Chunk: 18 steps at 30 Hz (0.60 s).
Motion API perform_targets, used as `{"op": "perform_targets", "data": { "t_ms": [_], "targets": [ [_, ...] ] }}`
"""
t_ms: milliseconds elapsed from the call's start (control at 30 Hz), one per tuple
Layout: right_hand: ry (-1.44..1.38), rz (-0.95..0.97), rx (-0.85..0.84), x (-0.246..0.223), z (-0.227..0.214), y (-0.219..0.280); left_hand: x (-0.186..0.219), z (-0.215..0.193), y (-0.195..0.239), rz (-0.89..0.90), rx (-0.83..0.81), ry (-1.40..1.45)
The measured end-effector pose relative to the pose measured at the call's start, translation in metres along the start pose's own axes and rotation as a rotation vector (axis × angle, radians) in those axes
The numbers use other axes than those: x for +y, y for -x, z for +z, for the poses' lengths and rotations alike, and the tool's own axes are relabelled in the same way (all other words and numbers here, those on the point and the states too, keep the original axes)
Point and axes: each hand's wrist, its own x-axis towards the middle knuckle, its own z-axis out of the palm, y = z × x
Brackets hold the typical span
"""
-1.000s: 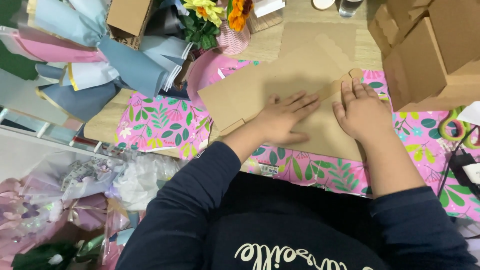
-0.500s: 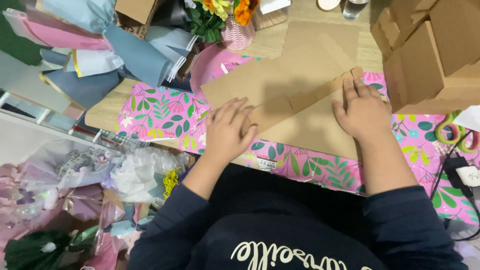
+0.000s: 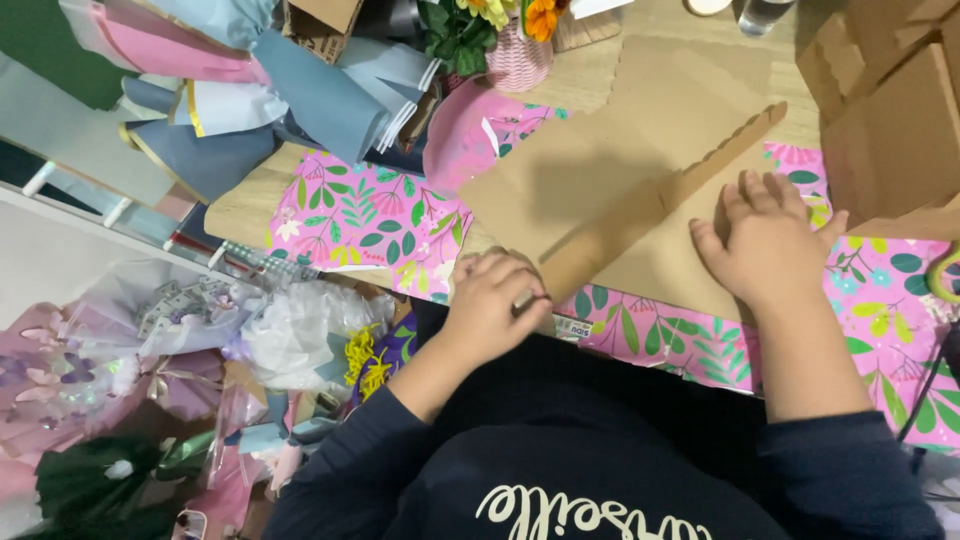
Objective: The person assembles a flat cardboard box by folding its flaps and tucking the tabs into slots. They then pick up a completed box and place it on a stack before returning to assemble another flat box.
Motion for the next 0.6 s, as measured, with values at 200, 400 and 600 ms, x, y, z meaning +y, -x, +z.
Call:
{"op": "perform_targets", "data": {
  "t_ms": [200, 400, 600],
  "targets": [
    [-0.114, -0.032, 0.140, -0.017, 0.029, 0.073, 0.033, 0.017, 0.013, 0.344, -0.321, 0.129],
    [-0.287, -0.160, 0.473, -0.016, 0.046, 0.115, 0.008, -0.003, -0.016, 0.319, -0.051, 0.178],
    [-0.180, -0.148, 0.560, -0.016, 0.077, 0.135, -0.055, -0.005, -0.028, -0.552, -0.105, 0.074]
  ]
}}
